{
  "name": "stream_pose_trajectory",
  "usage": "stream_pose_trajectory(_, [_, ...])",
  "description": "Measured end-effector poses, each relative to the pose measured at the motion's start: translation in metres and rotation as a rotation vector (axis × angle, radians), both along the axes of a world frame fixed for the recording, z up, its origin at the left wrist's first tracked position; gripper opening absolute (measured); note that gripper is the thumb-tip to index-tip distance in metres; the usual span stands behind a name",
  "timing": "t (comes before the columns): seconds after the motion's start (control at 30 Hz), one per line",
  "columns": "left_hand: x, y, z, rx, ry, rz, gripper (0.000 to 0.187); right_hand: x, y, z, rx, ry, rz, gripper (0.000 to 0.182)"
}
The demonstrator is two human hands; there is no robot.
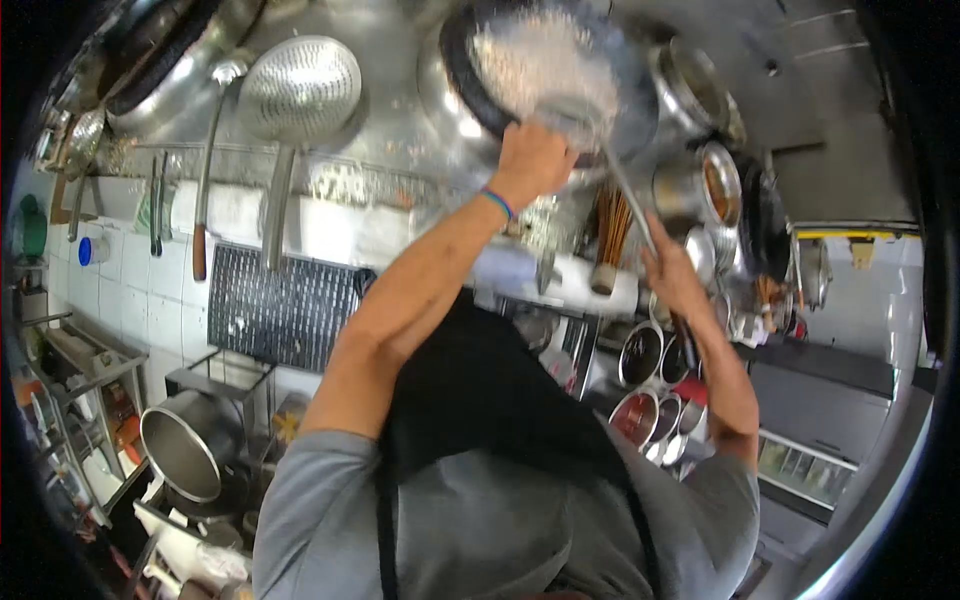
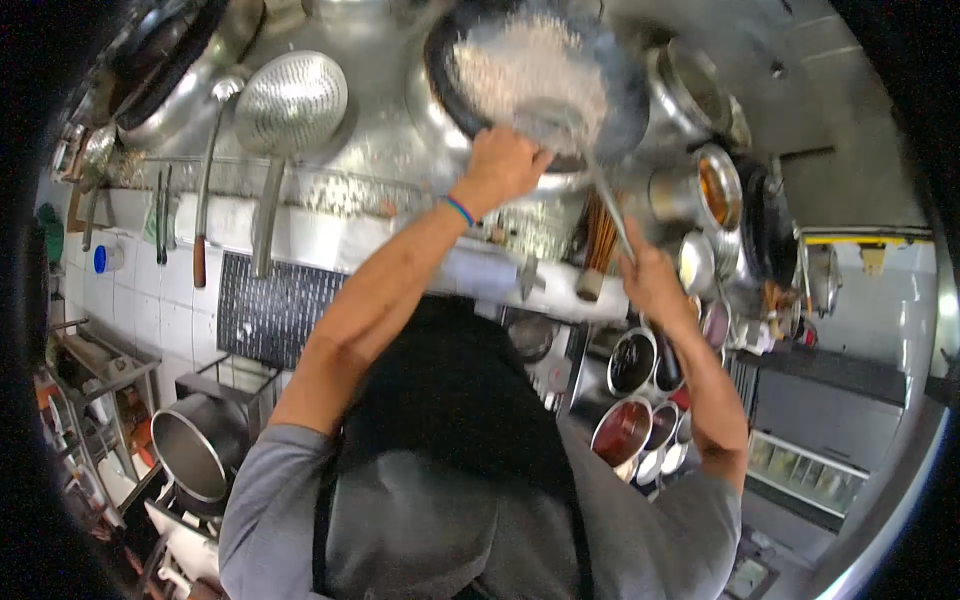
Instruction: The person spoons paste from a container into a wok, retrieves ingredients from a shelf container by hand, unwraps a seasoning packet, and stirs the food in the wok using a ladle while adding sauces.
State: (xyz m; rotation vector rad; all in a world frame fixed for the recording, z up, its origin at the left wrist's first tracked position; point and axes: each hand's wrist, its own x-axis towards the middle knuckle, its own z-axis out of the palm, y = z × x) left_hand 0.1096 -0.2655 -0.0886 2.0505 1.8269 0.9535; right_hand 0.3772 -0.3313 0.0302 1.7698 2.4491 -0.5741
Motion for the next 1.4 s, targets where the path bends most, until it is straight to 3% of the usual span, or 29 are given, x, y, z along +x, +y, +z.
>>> stream_pose_trajectory(0.07, [-0.006,-0.025,0.017,0.100,-0.054,-0.042,0.036,-0.018,-0.022,0.044,-0.072,-0.042,-0.017,0.060])
stream_pose_trajectory(0.13, [-0.006,-0.061,0.040,0.122,-0.103,-0.074,0.032,0.005,-0.042,0.074,-0.031,0.035,0.157,0.059])
stream_pose_trajectory(0.2, [-0.007,-0.056,0.054,0.208,-0.142,-0.060,0.030,0.005,-0.045,0.082,-0.077,0.045,0.125,0.059])
stream_pose_trajectory(0.27, [-0.003,-0.058,0.058,0.241,-0.146,-0.053,0.028,-0.015,-0.043,0.077,-0.212,-0.022,-0.094,0.058])
stream_pose_trajectory(0.33, [-0.006,-0.035,0.063,0.267,-0.094,-0.032,0.027,-0.005,-0.021,0.028,-0.038,0.060,-0.006,0.057])
stream_pose_trajectory(0.4, [0.002,-0.042,0.022,0.186,-0.075,-0.041,0.027,-0.015,0.000,-0.005,0.032,0.123,-0.008,0.056])
stream_pose_trajectory(0.47, [0.001,-0.067,-0.002,0.220,-0.059,-0.046,0.028,-0.028,0.005,-0.036,0.164,0.011,-0.117,0.056])
stream_pose_trajectory(0.5, [-0.003,-0.087,0.000,0.232,-0.070,-0.037,0.027,-0.036,0.003,-0.034,0.144,-0.067,-0.178,0.057])
stream_pose_trajectory(0.53, [-0.010,-0.104,0.001,0.243,-0.078,-0.031,0.027,-0.033,0.005,-0.031,0.177,0.036,-0.149,0.057])
stream_pose_trajectory(0.57, [-0.017,-0.112,0.008,0.085,-0.101,-0.103,0.026,-0.022,0.000,-0.028,0.196,0.131,-0.122,0.056])
stream_pose_trajectory(0.7, [-0.022,-0.059,0.028,0.308,-0.134,-0.095,0.030,0.013,-0.037,0.016,0.116,0.215,-0.158,0.054])
stream_pose_trajectory(0.8, [-0.014,-0.025,0.026,0.293,-0.140,-0.068,0.026,0.016,-0.029,0.042,0.176,0.406,-0.109,0.052])
stream_pose_trajectory(0.87, [-0.009,-0.009,0.007,0.233,-0.132,-0.093,0.027,0.016,0.004,0.025,0.344,0.305,-0.124,0.051])
stream_pose_trajectory(0.97, [-0.006,0.000,-0.008,0.189,-0.079,-0.070,0.033,-0.025,0.062,-0.016,0.342,0.332,-0.330,0.052])
stream_pose_trajectory(1.0, [-0.005,0.000,-0.005,0.171,-0.080,-0.087,0.033,0.005,0.106,-0.101,0.717,0.213,-0.170,0.050])
stream_pose_trajectory(1.03, [-0.005,-0.001,-0.003,0.148,-0.080,-0.097,0.033,-0.006,0.117,-0.129,0.640,0.220,-0.254,0.049])
stream_pose_trajectory(1.07, [-0.008,0.001,-0.001,0.126,-0.076,-0.101,0.033,-0.064,0.077,-0.056,-0.057,0.424,-0.520,0.050])
stream_pose_trajectory(1.17, [-0.008,0.002,-0.008,0.158,-0.088,-0.104,0.034,-0.060,0.060,-0.022,-0.176,0.517,-0.400,0.053])
stream_pose_trajectory(1.23, [-0.010,0.000,-0.002,0.200,-0.108,-0.105,0.034,-0.023,0.088,-0.048,-0.036,0.590,-0.254,0.054])
stream_pose_trajectory(1.3, [-0.008,0.002,-0.005,0.159,-0.080,-0.106,0.033,-0.031,0.143,-0.087,0.542,0.431,-0.088,0.053])
stream_pose_trajectory(1.33, [-0.008,0.006,-0.007,0.145,-0.062,-0.107,0.033,-0.058,0.155,-0.064,0.415,0.335,-0.205,0.050])
stream_pose_trajectory(1.37, [-0.007,0.010,-0.012,0.192,-0.062,-0.118,0.032,-0.066,0.187,-0.085,0.566,0.379,-0.129,0.043])
stream_pose_trajectory(1.4, [-0.006,0.009,-0.010,0.215,-0.059,-0.123,0.033,-0.087,0.202,-0.077,0.383,0.206,-0.208,0.035])
